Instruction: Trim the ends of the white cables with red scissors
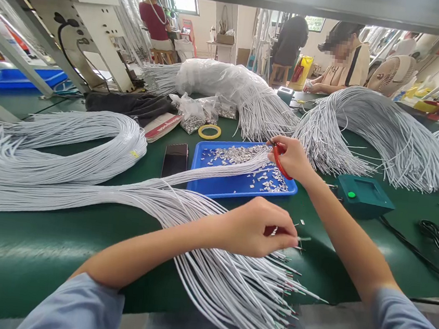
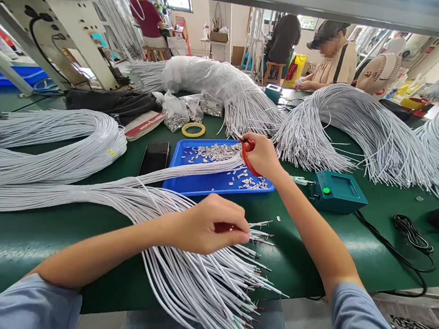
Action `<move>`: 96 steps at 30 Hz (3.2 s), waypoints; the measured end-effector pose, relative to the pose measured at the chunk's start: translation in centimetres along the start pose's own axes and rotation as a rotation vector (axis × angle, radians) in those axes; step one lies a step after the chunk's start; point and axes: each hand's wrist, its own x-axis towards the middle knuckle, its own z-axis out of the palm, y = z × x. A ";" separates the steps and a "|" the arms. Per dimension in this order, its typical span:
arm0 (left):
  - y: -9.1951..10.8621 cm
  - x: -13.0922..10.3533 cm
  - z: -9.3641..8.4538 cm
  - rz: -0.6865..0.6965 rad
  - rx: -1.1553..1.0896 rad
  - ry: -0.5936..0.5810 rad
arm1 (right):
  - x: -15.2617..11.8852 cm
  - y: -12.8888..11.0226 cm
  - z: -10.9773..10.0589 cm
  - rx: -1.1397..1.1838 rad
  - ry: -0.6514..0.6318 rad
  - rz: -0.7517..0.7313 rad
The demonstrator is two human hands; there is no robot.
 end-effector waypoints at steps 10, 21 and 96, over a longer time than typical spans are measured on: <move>-3.5 0.6 0.8 -0.124 0.335 -0.263 | 0.8 1.7 -0.2 -0.272 -0.006 0.089; -10.1 0.1 -7.5 -0.772 1.087 -0.216 | -0.1 0.0 -0.8 -0.074 0.130 -0.011; -3.3 1.2 -4.8 0.022 -0.165 0.642 | -5.6 -6.1 -0.4 0.714 0.141 -0.287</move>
